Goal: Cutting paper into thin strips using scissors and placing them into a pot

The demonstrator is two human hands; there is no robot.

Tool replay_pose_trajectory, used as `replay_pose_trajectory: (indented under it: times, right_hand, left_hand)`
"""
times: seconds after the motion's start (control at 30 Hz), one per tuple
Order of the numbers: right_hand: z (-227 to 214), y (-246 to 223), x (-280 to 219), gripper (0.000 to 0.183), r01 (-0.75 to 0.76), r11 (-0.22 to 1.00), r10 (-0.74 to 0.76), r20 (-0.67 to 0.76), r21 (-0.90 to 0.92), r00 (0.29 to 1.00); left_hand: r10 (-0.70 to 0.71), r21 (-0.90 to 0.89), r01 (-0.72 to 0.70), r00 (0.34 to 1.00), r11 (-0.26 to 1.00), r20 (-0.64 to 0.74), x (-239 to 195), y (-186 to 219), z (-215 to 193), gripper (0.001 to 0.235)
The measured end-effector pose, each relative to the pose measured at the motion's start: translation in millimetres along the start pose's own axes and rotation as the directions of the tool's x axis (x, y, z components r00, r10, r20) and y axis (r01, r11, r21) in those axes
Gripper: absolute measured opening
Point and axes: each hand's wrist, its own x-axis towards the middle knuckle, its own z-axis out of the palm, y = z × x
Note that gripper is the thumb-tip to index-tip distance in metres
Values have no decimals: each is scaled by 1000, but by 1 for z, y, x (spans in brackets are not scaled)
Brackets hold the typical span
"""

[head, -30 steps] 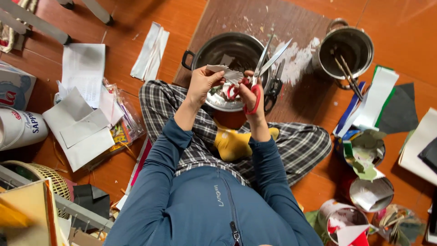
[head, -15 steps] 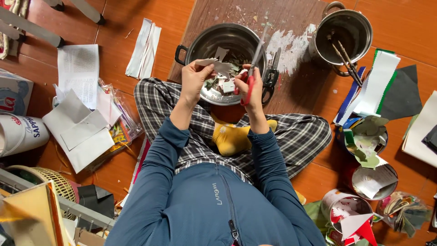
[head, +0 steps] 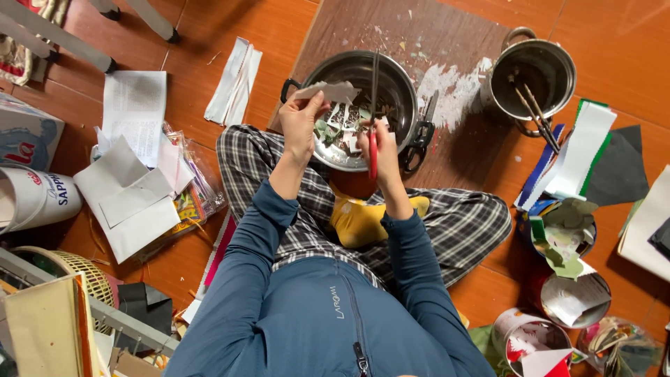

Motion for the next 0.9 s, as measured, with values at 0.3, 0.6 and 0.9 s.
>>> replay_pose_trajectory:
  times: [0.3, 0.6, 0.9]
  right_hand:
    - [21, 17, -17, 34, -124, 957, 181, 203, -263, 962]
    - [21, 21, -20, 29, -99, 980, 121, 120, -174, 985]
    - [21, 25, -20, 29, -41, 989, 54, 89, -144, 995]
  left_hand:
    - [-55, 54, 53, 998, 997, 35, 1, -32, -3, 17]
    - [-99, 101, 90, 990, 991, 96, -18, -19, 5, 14]
    - [-159, 74, 150, 979, 986, 124, -12, -31, -2, 21]
